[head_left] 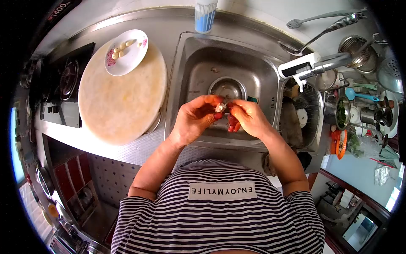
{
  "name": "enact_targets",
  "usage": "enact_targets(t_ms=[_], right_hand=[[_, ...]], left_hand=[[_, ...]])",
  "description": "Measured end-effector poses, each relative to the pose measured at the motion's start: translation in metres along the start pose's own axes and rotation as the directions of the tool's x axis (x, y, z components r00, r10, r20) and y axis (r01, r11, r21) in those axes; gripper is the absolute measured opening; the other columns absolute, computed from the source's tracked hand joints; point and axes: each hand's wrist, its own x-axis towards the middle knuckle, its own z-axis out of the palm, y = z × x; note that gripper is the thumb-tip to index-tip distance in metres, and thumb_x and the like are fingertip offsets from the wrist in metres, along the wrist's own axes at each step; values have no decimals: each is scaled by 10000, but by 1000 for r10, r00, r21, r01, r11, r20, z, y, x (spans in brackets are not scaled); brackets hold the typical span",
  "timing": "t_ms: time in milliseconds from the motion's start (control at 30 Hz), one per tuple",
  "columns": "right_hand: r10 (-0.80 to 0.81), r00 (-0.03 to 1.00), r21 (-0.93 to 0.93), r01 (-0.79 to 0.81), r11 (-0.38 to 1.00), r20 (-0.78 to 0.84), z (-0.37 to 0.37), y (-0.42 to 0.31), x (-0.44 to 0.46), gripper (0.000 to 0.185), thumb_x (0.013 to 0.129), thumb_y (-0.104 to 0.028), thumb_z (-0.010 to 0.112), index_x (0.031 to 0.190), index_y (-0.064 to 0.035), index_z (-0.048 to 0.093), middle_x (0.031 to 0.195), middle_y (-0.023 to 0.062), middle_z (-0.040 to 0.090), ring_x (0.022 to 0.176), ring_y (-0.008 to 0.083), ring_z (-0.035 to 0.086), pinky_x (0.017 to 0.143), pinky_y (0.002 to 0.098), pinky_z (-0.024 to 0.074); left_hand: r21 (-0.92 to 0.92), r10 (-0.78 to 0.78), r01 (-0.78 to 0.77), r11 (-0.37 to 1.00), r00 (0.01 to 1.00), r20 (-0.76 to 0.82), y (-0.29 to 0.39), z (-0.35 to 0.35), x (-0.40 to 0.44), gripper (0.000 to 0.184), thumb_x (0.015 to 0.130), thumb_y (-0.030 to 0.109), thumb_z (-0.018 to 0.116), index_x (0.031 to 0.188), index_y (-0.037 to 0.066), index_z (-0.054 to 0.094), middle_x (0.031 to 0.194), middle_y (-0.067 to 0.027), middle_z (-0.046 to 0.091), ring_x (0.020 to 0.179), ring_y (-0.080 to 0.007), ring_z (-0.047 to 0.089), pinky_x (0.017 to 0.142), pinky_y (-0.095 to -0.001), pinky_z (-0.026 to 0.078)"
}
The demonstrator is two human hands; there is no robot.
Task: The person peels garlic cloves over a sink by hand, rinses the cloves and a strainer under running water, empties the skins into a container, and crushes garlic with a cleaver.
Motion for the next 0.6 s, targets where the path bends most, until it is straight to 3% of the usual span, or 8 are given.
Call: enact_targets(t_ms=[67, 133, 200, 233, 300, 400, 600], right_hand=[[-99, 994, 20, 100, 995, -38, 8, -10, -4, 128, 912, -60, 498, 947, 53, 546, 813, 104, 615, 690, 166, 647, 507, 270, 526], [-86, 995, 57, 88, 994, -44, 15, -10, -7, 131, 911, -62, 510, 959, 54, 548, 849, 104, 619, 714, 168, 650, 508, 263, 526], [-34, 998, 71, 38, 997, -48, 19, -13, -7, 154, 902, -61, 534, 992, 61, 553, 891, 117, 632, 737, 182, 658, 513, 259, 533], [-34, 998, 72, 37, 997, -48, 19, -13, -6, 154, 902, -61, 534, 992, 61, 553, 891, 117, 632, 737, 182, 658, 513, 259, 533], [-43, 999, 73, 42, 996, 21, 17, -12, -5, 165, 898, -59, 536, 992, 74, 564, 851, 133, 633, 711, 193, 661, 523, 270, 540], [37, 996, 86, -45, 995, 87, 12, -19, -4, 155, 892, -47, 537, 952, 88, 582, 802, 142, 629, 686, 205, 663, 541, 282, 549], [31, 991, 92, -44, 995, 133, 11, -16, -4, 149, 881, 6, 486, 948, 108, 570, 808, 159, 627, 693, 233, 668, 568, 294, 555]], left_hand=[[49, 9, -9, 999, 1000, -11, -8, -2, 0, 343, 817, -86, 600, 1141, -1, 529, 1061, -53, 588, 1003, -143, 568, 891, -291, 469], [99, 17, -15, 995, 1000, -22, -8, -4, 0, 341, 813, -96, 598, 1134, -3, 532, 1061, -50, 587, 1000, -143, 570, 891, -289, 468], [294, 37, -17, 956, 997, -64, -7, -4, 0, 338, 776, -132, 597, 1086, 0, 561, 1036, -50, 592, 978, -151, 583, 877, -282, 477], [294, 36, -16, 956, 997, -63, -6, -4, 0, 338, 776, -132, 597, 1086, 0, 561, 1036, -50, 592, 978, -151, 583, 877, -282, 477], [546, 146, -112, 831, 989, -19, -2, -3, 0, 303, 733, -144, 611, 999, 2, 596, 996, -57, 593, 933, -164, 601, 842, -274, 493], [587, 139, -125, 800, 990, 20, 6, -2, -3, 278, 702, -143, 625, 941, -2, 613, 958, -72, 591, 893, -175, 610, 790, -274, 512], [674, 197, -235, 701, 971, 134, 10, -5, -3, 294, 650, -116, 663, 921, -7, 628, 855, -87, 589, 775, -196, 622, 675, -289, 516]])
